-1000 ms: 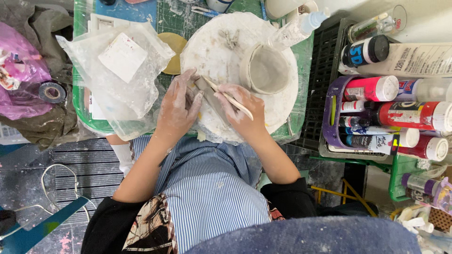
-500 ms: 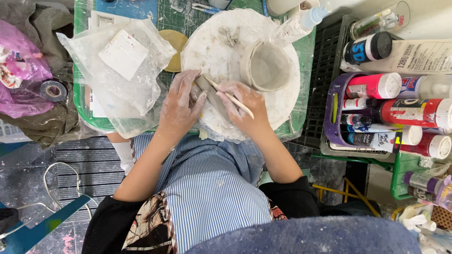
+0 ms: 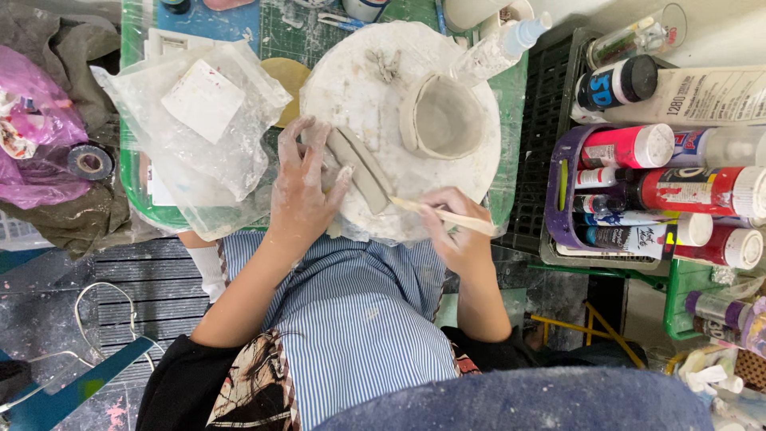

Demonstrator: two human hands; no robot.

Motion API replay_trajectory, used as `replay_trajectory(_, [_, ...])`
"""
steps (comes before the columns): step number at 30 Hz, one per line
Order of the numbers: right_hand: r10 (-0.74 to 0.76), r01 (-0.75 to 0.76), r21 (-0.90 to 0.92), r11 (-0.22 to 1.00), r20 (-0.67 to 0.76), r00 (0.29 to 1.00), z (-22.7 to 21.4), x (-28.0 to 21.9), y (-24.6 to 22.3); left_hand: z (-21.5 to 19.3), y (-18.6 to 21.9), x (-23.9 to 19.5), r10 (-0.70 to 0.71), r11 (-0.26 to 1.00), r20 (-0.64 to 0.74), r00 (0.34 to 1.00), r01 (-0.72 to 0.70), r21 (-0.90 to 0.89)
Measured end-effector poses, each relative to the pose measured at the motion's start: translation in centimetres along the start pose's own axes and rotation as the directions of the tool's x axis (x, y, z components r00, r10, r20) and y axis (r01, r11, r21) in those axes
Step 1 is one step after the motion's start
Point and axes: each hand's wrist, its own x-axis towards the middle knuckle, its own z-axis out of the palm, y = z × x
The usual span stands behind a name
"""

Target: The person joins a clay coil to the rim of a small clay bowl by hand, using a wooden tool to blend the seam.

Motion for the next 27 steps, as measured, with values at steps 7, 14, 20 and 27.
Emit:
replay_trajectory(7, [0.044,0.001,0.294,0.956,-0.146,0.988,0.1,-2.0,3.4,0.9,1.4,0.4,0.052,0.997,-0.079,0.996,-0.048,0.052])
replay_trajectory(14, [0.251,-0.183,0.53,0.828,-0.058,0.966,1.9,-1.7,4.9,0.8,2.0,1.0,0.052,0.997,-0.059,0.997,-0.048,0.055])
replay_trajectory(20, [0.23,-0.169,0.344,0.924,-0.145,0.962,0.8,-2.3,4.3,-1.7,4.2,-1.1,0.13,0.955,-0.087,0.988,-0.148,-0.256])
replay_trajectory(27, [-0.116,0.078,-0.398,0.914,-0.071,0.991,-0.9,-1.0,2.1,-1.8,5.1,-0.8,0.056,0.862,0.083,0.995,-0.006,-0.507])
